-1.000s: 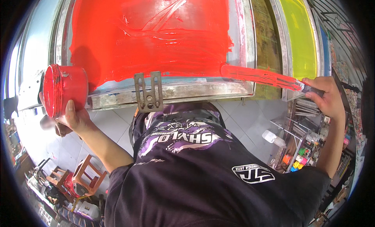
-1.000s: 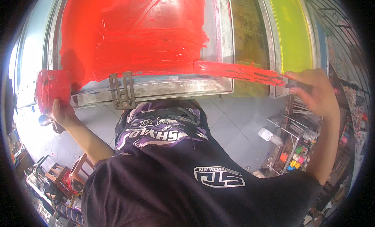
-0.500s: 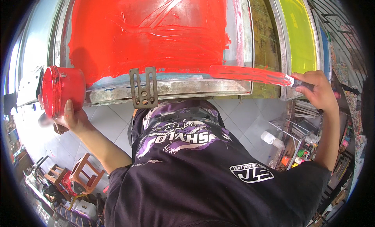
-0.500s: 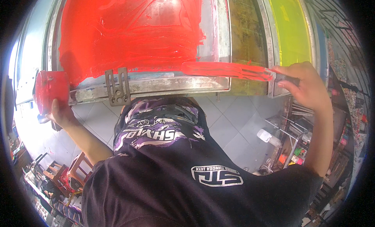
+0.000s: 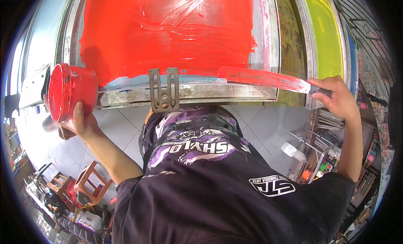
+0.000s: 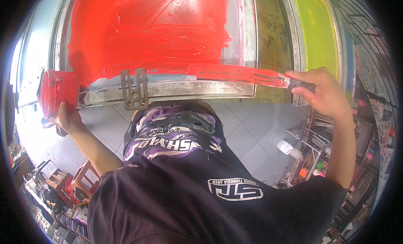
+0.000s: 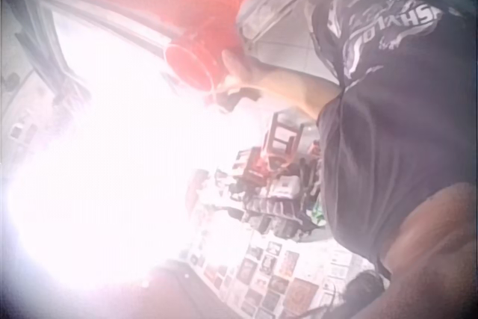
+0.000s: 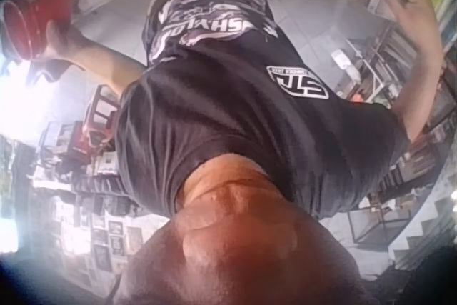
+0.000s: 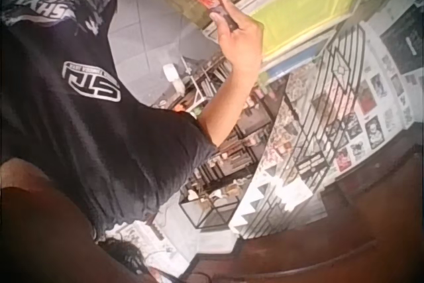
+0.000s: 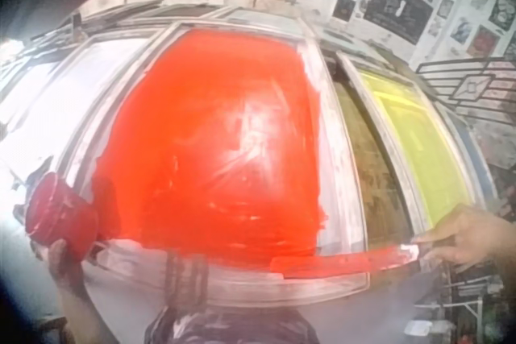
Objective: The person spreads red ink across a screen printing frame using a squeegee, repeatedly dipping the squeegee into a red ink container and smoothing the ink layer. The person lifts and repositions the screen frame multiple times during the process.
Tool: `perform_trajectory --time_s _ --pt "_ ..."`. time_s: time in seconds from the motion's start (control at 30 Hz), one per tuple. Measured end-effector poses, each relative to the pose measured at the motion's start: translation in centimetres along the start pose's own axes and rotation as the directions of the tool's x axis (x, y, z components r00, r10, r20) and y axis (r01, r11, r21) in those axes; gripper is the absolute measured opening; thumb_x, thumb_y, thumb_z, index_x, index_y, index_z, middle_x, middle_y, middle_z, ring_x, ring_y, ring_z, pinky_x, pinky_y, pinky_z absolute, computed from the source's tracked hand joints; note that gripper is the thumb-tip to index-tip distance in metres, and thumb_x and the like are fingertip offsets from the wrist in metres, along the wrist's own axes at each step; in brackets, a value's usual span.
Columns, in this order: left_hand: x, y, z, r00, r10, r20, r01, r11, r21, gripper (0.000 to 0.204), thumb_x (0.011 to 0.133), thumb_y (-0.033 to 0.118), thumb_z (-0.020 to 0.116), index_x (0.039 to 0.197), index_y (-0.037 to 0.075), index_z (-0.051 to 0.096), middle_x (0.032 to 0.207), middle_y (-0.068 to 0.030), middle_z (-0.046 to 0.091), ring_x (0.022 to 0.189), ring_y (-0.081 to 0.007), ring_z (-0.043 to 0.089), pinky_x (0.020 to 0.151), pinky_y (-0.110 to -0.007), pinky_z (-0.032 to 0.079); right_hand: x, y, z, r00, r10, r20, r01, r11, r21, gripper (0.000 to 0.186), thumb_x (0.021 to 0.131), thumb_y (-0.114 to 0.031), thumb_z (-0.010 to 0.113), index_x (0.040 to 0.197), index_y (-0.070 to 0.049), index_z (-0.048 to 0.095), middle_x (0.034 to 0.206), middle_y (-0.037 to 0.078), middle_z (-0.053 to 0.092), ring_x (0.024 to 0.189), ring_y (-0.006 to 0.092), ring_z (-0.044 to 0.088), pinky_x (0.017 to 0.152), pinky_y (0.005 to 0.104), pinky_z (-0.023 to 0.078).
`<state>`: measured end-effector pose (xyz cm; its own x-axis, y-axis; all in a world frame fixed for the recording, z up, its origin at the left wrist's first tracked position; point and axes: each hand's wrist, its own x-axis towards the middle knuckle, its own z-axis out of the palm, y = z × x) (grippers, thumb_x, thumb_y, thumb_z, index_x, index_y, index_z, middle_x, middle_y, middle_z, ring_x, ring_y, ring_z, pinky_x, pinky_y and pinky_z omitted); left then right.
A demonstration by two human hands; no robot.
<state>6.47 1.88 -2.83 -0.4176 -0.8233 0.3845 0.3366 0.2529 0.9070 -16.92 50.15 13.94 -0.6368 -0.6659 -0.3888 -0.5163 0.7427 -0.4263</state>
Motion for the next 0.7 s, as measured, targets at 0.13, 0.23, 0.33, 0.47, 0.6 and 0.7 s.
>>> perform_trajectory --time_s 0.13,0.23,0.33,0.47,0.6,0.7 --pt "0.0 0.5 0.6 1.000 0.006 -0.008 -0.006 1.000 -0.007 0.093 0.057 0.008 0.069 0.139 0.001 0.024 0.124 -0.0181 0.045 0.113 -0.0333 0.046 0.099 -0.046 0.037 0.6 -0.2 0.1 1.000 -0.001 0.015 0.001 1.000 0.012 0.036 0.072 -0.005 0.069 0.107 -0.001 0.062 0.100 0.015 0.065 0.091 0.0278 0.064 0.082 0.0307 0.047" --pt "0.1 0.3 0.3 1.000 -0.009 -0.009 0.009 1.000 -0.023 0.093 0.057 0.007 0.068 0.139 0.001 0.024 0.125 -0.0174 0.044 0.115 -0.0334 0.045 0.101 -0.045 0.036 1.0 -0.7 0.1 1.000 0.006 0.024 -0.006 1.000 0.009 0.036 0.072 -0.004 0.069 0.107 -0.001 0.062 0.100 0.016 0.065 0.091 0.0275 0.064 0.082 0.0306 0.047" --pt "0.4 0.1 0.1 1.000 0.004 -0.005 -0.004 1.000 -0.014 0.093 0.057 0.006 0.068 0.139 0.001 0.024 0.127 -0.0167 0.043 0.116 -0.0331 0.044 0.102 -0.045 0.034 1.5 -1.4 0.0 0.999 0.007 0.038 -0.008 1.000 0.019 0.037 0.071 -0.003 0.068 0.108 -0.001 0.062 0.101 0.016 0.065 0.091 0.0271 0.064 0.082 0.0305 0.047" --pt "0.4 -0.7 -0.6 1.000 0.009 0.001 -0.009 1.000 -0.017 0.093 0.056 0.005 0.068 0.139 0.001 0.025 0.127 -0.0159 0.042 0.117 -0.0327 0.043 0.102 -0.044 0.035 2.1 -2.4 -0.2 0.998 0.017 0.068 -0.017 1.000 0.001 0.037 0.072 -0.002 0.067 0.108 0.000 0.061 0.101 0.016 0.065 0.091 0.0269 0.064 0.082 0.0302 0.047" --pt "0.5 -0.8 -0.6 1.000 -0.008 -0.008 0.007 0.999 -0.040 0.092 0.056 0.005 0.068 0.138 0.002 0.026 0.127 -0.0157 0.043 0.116 -0.0325 0.044 0.101 -0.044 0.036 2.4 -3.5 -0.2 0.997 0.024 0.079 -0.023 1.000 -0.007 0.037 0.072 -0.002 0.067 0.109 0.000 0.061 0.100 0.017 0.065 0.090 0.0271 0.064 0.082 0.0300 0.047" --pt "0.4 -0.6 -0.2 1.000 0.001 -0.009 -0.001 0.999 -0.053 0.092 0.056 0.005 0.068 0.138 0.001 0.027 0.126 -0.0157 0.044 0.115 -0.0321 0.045 0.100 -0.044 0.037 2.5 -3.8 0.0 0.997 0.007 0.077 -0.009 1.000 0.016 0.037 0.073 -0.003 0.067 0.109 -0.001 0.061 0.099 0.018 0.065 0.087 0.0266 0.064 0.080 0.0294 0.047"
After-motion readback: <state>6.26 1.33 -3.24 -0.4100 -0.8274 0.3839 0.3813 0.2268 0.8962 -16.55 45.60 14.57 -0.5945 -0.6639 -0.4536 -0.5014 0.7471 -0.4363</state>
